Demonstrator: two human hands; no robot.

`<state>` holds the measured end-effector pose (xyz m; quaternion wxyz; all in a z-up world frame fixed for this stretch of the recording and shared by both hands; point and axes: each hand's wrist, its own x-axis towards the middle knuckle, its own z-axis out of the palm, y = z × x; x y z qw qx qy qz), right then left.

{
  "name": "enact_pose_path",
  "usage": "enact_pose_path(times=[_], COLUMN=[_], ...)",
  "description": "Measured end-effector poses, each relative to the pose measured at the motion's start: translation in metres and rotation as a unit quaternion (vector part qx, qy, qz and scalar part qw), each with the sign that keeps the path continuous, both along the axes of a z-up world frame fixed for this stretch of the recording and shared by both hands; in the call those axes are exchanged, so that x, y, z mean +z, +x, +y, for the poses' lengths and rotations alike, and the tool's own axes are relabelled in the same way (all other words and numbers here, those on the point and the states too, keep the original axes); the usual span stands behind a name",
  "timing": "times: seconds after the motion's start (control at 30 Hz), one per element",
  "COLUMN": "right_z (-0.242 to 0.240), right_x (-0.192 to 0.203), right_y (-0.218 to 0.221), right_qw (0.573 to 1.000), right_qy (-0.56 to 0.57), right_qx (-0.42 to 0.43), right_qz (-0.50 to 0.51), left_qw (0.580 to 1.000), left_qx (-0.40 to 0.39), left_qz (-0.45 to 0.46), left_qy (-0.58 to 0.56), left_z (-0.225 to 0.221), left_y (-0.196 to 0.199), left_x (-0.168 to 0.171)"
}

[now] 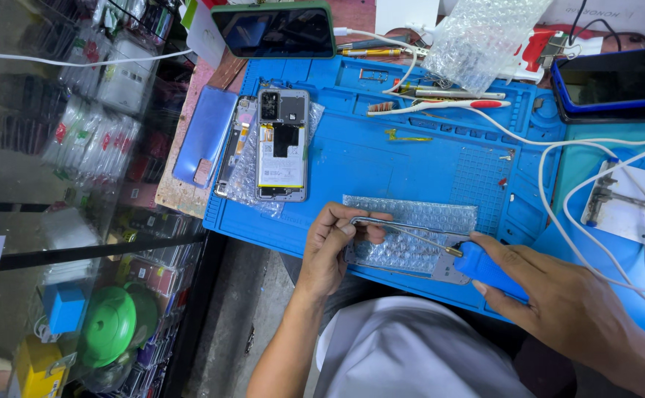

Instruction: The person manipulates the frame and internal chassis of a disassembled mobile phone, uses a soldering iron to apply heat to the metal components, and handles a blue translucent part on the workbench.

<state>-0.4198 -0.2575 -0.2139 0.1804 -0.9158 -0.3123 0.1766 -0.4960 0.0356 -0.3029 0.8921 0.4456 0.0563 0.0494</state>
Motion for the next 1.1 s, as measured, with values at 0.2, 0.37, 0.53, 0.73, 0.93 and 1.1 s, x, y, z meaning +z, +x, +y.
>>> enact_pose_path(times=[0.2, 0.37, 0.53, 0.73, 0.93, 1.1], right_z=[-0.008, -0.011, -0.015, -0.019, -0.025, -0.030], right_x=[-0.005, -0.007, -0.006, -0.004, -0.003, -0.003], right_y=[-0.002, -0.003, -0.002, -0.002, -0.003, -0.005], right_qw=[0.999, 0.999, 0.999, 0.999, 0.997, 0.998], right_qy=[-0.002, -0.003, 0.004, 0.001, -0.081, -0.021], right_qx=[0.009, 0.006, 0.010, 0.007, -0.005, 0.005], right_qz=[-0.034, -0.037, -0.046, -0.035, -0.012, -0.061], left_qw=[1.000, 1.000, 1.000, 1.000, 1.000, 0.999], left_qx=[0.004, 0.007, 0.010, 0.010, 0.017, 0.020], left_qz=[0.011, 0.013, 0.014, 0.015, 0.018, 0.017], left_qy=[0.007, 0.014, 0.013, 0.010, 0.019, 0.024], left_z=[0.000, 0.000, 0.000, 0.000, -0.001, -0.001], left_y=[0.000, -0.001, -0.001, -0.001, -0.002, -0.002], left_x=[0.000, 0.000, 0.000, -0.001, 0.000, 0.000])
